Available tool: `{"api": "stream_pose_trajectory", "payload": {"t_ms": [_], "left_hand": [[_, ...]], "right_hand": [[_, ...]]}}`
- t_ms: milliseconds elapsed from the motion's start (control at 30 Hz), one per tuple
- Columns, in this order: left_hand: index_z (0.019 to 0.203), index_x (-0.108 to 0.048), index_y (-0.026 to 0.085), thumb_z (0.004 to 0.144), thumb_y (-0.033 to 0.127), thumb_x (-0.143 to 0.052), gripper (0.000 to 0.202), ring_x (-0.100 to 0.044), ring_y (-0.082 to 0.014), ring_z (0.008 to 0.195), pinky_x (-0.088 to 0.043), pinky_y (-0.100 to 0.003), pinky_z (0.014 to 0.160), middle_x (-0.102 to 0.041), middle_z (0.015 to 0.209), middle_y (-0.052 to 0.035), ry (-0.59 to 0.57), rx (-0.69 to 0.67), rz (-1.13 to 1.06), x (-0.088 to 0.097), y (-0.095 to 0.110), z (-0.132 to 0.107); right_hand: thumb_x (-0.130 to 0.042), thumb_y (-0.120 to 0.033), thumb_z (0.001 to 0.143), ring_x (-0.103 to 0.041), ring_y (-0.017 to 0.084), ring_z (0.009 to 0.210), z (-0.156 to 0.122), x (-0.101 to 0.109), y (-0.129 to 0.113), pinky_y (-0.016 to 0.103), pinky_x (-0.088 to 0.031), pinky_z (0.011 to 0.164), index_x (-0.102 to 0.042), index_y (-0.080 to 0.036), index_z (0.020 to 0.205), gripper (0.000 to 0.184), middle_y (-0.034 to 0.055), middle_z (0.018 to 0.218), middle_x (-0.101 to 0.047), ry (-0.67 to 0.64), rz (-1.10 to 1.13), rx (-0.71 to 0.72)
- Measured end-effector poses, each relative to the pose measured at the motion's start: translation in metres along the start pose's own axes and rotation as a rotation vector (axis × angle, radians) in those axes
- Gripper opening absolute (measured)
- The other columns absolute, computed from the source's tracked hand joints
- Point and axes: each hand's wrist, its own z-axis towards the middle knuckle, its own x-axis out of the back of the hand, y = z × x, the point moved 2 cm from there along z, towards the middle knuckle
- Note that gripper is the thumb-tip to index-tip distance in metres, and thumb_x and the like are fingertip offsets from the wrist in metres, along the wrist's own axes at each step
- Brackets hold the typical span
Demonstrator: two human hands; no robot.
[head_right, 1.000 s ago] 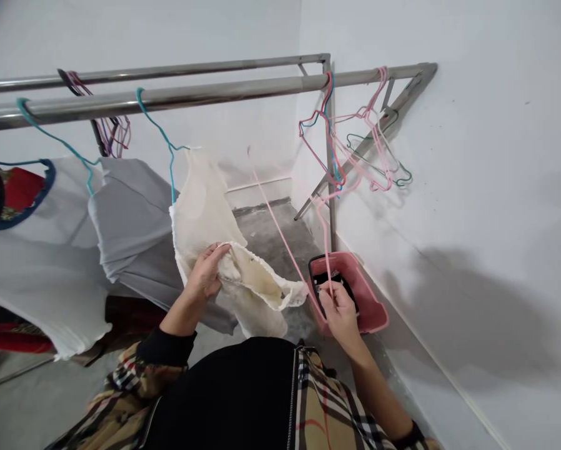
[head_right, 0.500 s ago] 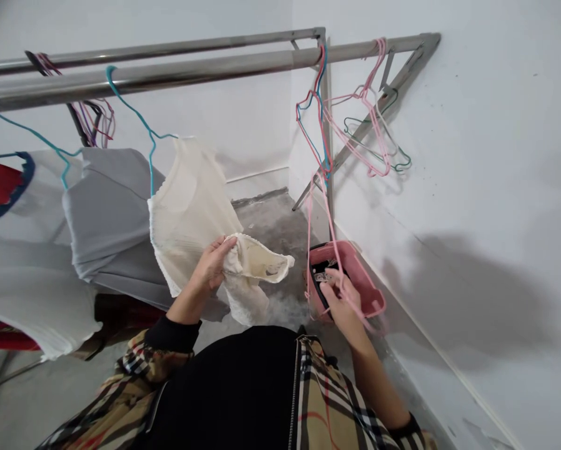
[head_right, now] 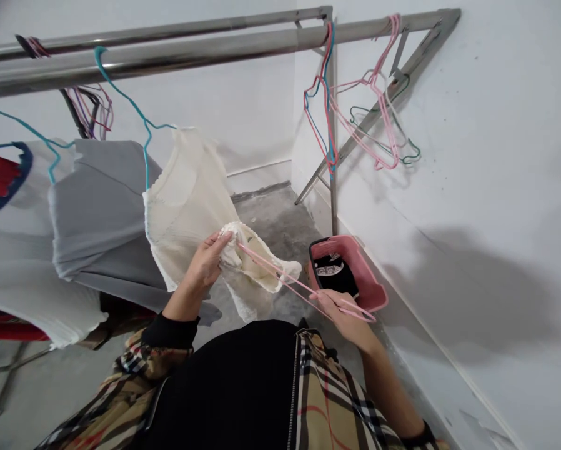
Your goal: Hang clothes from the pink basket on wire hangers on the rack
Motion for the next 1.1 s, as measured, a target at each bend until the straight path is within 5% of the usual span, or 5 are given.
{"api": "stream_pose_trajectory", "payload": {"t_ms": [200,433,700,867,1100], "left_hand": [[0.091,-0.072,0.015,0.081,0.041,-0.065,0.029,-0.065,-0.0154,0.074,-0.05,-0.025,0.07,-0.074,0.082,-0.0027,-0.148,-0.235,0.506,-0.012,-0.012,-0.005],[0.123,-0.063,0.026,0.092,0.023,-0.049,0.034,-0.068,-0.0184,0.093,-0.05,-0.027,0.077,-0.073,0.11,-0.0038,-0.549,-0.529,1.357,-0.049,-0.045,-0.044],[0.119,-0.064,0.034,0.093,0.031,-0.054,0.028,-0.059,-0.0259,0.105,-0.042,-0.042,0.09,-0.067,0.114,-0.0076,-0.354,-1.116,1.753,-0.043,-0.003,-0.049],[0.118,-0.065,0.033,0.095,0.033,-0.049,0.028,-0.059,-0.0165,0.069,-0.037,-0.027,0.058,-0.066,0.083,-0.0032,-0.437,-0.897,1.869,-0.04,0.007,-0.042],[0.126,-0.06,0.033,0.098,0.036,-0.043,0.033,-0.062,-0.0165,0.07,-0.031,-0.026,0.052,-0.066,0.083,-0.0027,-0.523,-0.773,1.849,-0.06,-0.016,-0.051]], "right_hand": [[-0.041,-0.05,0.094,-0.063,0.018,0.075,0.021,-0.023,-0.034,0.03,-0.05,0.075,-0.074,-0.019,0.09,0.045,0.0046,0.083,-0.072,-0.135,0.007,0.11],[-0.05,-0.05,0.091,-0.059,0.016,0.07,0.062,-0.063,-0.027,0.027,-0.045,0.068,-0.07,-0.018,0.075,0.042,0.0039,0.074,-0.068,0.023,0.145,0.286],[-0.048,-0.054,0.09,-0.05,0.012,0.056,0.073,-0.044,-0.03,0.026,-0.038,0.058,-0.07,-0.017,0.069,0.048,0.0013,0.06,-0.06,0.085,0.227,0.389],[-0.051,-0.055,0.088,-0.044,0.01,0.051,0.08,-0.027,-0.037,0.024,-0.032,0.051,-0.063,-0.016,0.06,0.05,-0.0005,0.053,-0.053,0.092,0.23,0.392],[-0.058,-0.054,0.084,-0.05,0.011,0.055,0.085,-0.043,-0.04,0.023,-0.038,0.052,-0.062,-0.018,0.059,0.044,-0.0001,0.058,-0.058,0.095,0.183,0.426]]}}
